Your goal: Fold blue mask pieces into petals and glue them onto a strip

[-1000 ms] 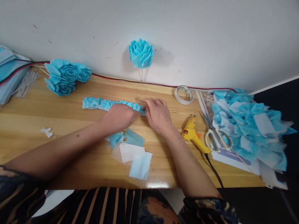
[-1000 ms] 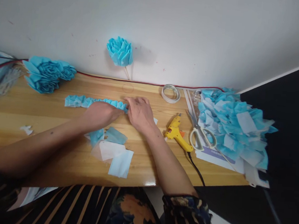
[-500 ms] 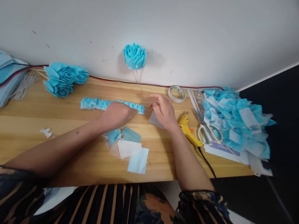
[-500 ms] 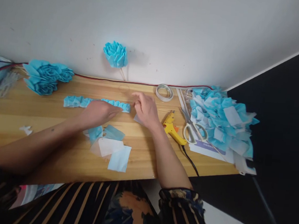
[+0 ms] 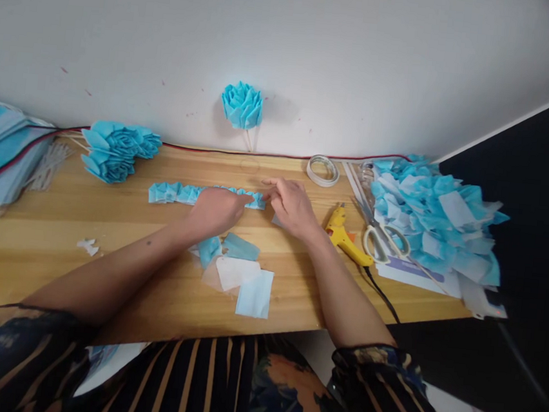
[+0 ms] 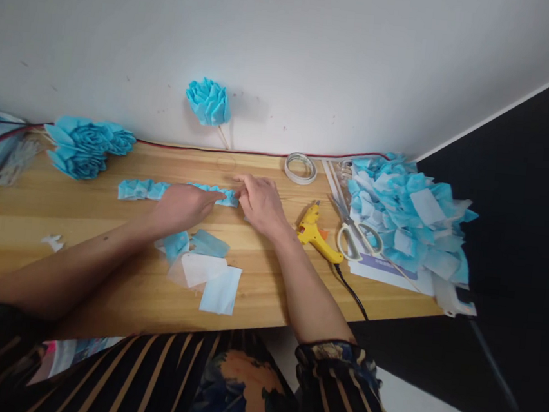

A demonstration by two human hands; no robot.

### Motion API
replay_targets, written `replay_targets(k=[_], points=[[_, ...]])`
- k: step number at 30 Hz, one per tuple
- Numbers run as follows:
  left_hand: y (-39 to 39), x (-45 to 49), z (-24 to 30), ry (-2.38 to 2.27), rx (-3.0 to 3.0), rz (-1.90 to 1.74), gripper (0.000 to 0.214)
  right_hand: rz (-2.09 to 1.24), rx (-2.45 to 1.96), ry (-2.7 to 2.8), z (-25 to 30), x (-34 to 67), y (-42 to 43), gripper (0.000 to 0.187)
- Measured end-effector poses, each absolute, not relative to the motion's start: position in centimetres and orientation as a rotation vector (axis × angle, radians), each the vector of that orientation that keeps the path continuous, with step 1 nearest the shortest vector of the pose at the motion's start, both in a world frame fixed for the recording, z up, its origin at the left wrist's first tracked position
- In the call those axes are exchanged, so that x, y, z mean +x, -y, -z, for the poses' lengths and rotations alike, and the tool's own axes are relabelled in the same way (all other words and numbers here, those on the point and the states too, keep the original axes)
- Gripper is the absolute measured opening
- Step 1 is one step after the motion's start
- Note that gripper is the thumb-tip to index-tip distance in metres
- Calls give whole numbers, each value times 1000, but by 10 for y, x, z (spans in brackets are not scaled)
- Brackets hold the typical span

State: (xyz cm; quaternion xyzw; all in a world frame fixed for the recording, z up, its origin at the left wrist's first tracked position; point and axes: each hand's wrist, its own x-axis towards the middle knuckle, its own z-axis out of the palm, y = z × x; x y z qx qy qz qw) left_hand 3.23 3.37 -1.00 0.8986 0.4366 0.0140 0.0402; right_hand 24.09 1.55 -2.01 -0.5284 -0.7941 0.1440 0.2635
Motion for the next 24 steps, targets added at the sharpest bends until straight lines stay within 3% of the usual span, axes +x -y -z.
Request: replay_targets(k=[7, 15, 19, 24], points=[[-33, 32, 8, -1351, 2728, -11, 45, -429, -1349, 1905, 19, 243, -16, 37], [-37, 26, -3, -1450, 2465, -493, 33, -402, -1338, 1770, 19, 244, -16, 31], [-42, 20, -13, -1187, 2134, -753, 24, -485, -1239, 1750, 19, 244, -17, 40], [-29, 21, -29, -823, 1997, -606, 39, -600, -1091, 1868, 13, 239, -12, 66]])
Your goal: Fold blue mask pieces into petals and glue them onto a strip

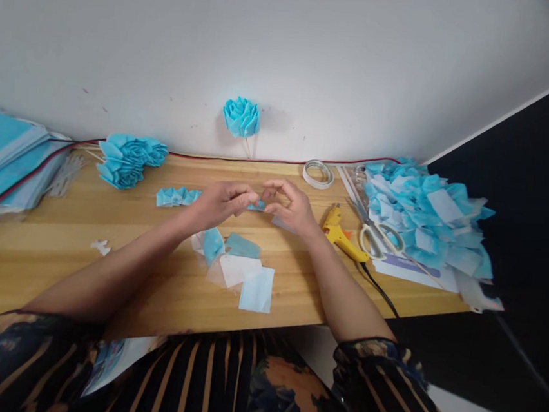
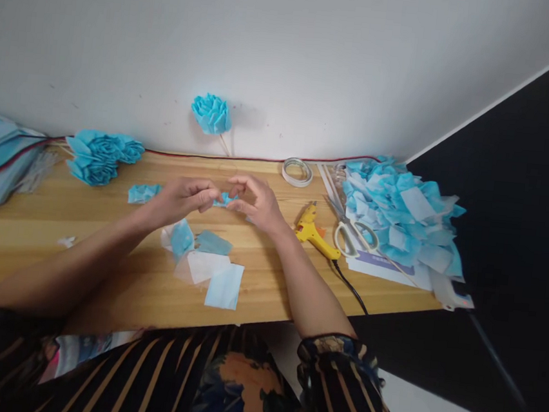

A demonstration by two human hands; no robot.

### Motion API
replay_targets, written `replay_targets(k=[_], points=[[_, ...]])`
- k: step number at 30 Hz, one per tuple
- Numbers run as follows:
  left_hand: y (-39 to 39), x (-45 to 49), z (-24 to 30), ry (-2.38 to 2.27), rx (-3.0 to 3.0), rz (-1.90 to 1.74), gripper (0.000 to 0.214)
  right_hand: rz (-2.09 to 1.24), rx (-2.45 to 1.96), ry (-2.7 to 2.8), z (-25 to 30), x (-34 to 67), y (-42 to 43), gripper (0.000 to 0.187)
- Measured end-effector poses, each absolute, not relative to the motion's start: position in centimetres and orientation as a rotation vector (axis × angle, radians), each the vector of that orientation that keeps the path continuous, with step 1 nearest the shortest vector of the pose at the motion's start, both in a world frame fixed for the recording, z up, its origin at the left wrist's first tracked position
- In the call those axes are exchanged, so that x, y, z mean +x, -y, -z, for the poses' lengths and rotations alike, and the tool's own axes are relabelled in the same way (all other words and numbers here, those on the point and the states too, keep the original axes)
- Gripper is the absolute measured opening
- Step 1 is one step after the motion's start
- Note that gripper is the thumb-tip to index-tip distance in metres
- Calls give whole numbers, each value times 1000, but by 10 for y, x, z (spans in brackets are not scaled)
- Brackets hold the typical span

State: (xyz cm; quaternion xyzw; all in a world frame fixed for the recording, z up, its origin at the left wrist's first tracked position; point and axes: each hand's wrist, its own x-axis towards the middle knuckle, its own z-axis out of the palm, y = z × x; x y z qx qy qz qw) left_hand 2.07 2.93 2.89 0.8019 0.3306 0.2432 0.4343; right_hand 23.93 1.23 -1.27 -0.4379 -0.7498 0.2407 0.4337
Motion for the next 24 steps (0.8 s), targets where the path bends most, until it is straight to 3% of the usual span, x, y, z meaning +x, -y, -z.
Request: replay_targets(k=[3, 11, 16, 24], points=[[-19, 23, -35, -715, 1949, -459, 48, -487, -1078, 1971, 6, 235, -9, 72], [13, 14, -30, -607, 1488, -272, 54, -242, -939, 2262, -21, 226, 18, 59], [62, 9, -25, -384, 976, -135, 55, -269, -817, 2302, -37, 215, 64, 51], [87, 4, -24, -362, 778, -281, 38, -488, -830, 2078, -19, 203, 85, 47]])
